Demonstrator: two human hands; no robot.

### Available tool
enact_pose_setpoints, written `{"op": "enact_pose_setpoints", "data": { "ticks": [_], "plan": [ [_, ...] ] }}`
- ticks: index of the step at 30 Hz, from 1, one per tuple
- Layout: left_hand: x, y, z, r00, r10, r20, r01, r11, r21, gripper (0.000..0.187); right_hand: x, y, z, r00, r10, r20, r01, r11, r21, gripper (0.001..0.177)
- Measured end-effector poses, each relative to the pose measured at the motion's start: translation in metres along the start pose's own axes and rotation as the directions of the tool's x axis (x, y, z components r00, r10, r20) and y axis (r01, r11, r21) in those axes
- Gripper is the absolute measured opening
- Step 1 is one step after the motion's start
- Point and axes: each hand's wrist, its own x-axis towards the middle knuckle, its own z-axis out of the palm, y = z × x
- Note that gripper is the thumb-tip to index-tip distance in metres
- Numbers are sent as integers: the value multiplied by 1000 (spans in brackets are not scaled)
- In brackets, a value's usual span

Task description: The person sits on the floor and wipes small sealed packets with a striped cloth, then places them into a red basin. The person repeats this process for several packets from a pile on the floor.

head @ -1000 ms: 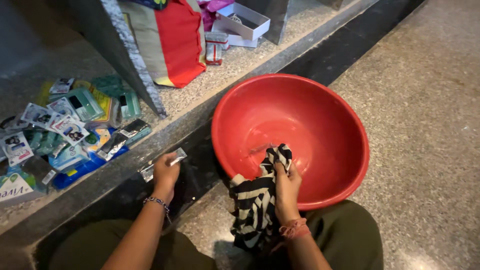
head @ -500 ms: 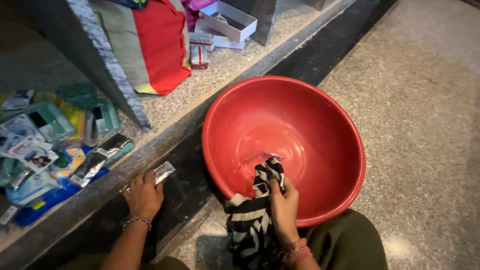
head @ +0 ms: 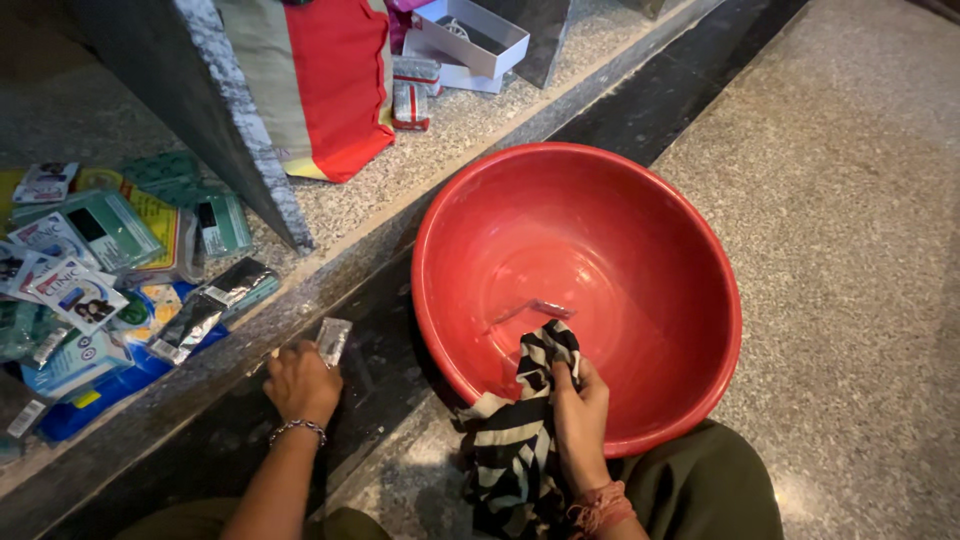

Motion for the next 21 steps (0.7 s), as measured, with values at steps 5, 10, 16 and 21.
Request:
{"op": "enact_pose_setpoints", "data": {
  "ticks": [5, 10, 16, 21],
  "plan": [
    [-9, 11, -7, 980, -157, 121, 167, 983, -77, 35, 0, 1, -1, 1000, -2, -13, 1, 997, -78, 22],
    [-12, 11, -4, 970, -193, 146, 224, 946, -235, 51, -2, -6, 3, 1000, 10, -10, -10, 1000, -14, 21],
    [-9, 12, 19, 954, -240, 179, 297, 827, -478, 74, 0, 3, -1, 1000, -23, 9, 23, 1000, -21, 18],
    [-18, 30, 29, 902, -230, 366, 365, -49, -930, 72, -1, 7, -2, 998, -62, 25, 62, 998, -17, 17]
  ]
}}
